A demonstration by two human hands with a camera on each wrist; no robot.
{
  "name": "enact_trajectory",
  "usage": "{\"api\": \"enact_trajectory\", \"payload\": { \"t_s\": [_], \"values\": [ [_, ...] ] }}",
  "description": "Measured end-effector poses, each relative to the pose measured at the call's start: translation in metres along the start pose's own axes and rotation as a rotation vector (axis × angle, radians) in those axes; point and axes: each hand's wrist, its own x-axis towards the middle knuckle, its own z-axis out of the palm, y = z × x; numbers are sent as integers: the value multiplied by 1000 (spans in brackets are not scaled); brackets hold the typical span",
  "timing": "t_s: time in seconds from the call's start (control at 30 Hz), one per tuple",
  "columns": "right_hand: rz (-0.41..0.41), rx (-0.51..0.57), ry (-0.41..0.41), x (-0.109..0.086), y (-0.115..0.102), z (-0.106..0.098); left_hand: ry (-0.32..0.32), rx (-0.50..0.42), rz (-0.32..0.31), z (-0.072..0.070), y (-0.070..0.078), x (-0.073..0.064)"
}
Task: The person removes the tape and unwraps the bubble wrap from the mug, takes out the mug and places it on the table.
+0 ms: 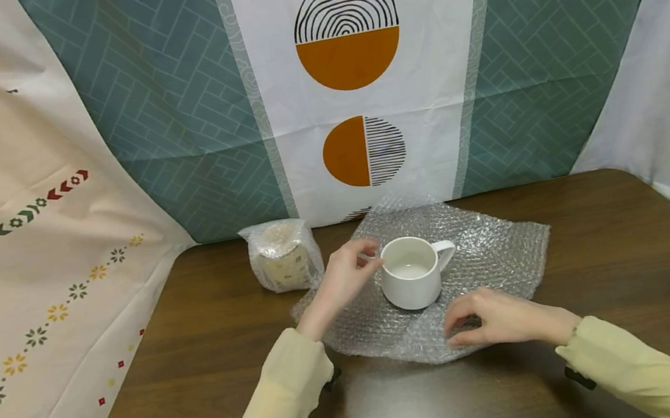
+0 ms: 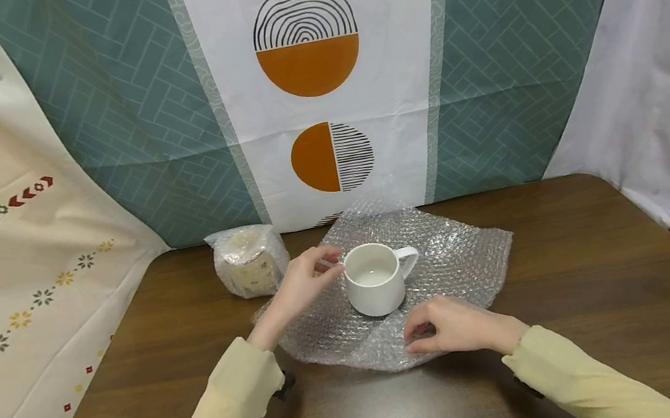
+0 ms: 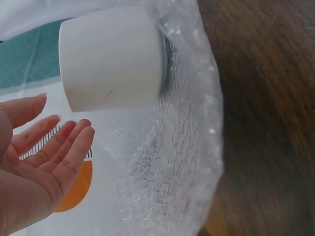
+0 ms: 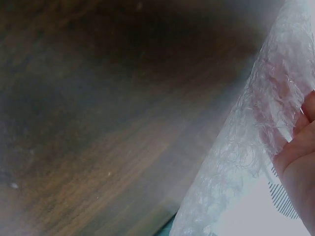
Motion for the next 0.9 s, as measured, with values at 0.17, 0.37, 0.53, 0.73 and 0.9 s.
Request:
{"api": "enact_trajectory", "payload": {
  "t_s": [0.17, 0.37, 0.53, 0.73, 0.9],
  "values": [
    [13, 11, -1, -1, 1, 0, 0, -10, 10, 0, 1, -4],
    [28, 24, -2, -1, 2, 0, 18, -59, 3, 5, 0, -10],
    [21, 30, 9, -1, 2, 0, 33, -64, 17, 10, 0, -14],
    [25, 31, 13, -2, 3, 0, 22, -63, 8, 14, -1, -15],
    [28, 24, 16, -2, 4, 1, 41, -41, -5, 18, -3, -14]
  ]
}}
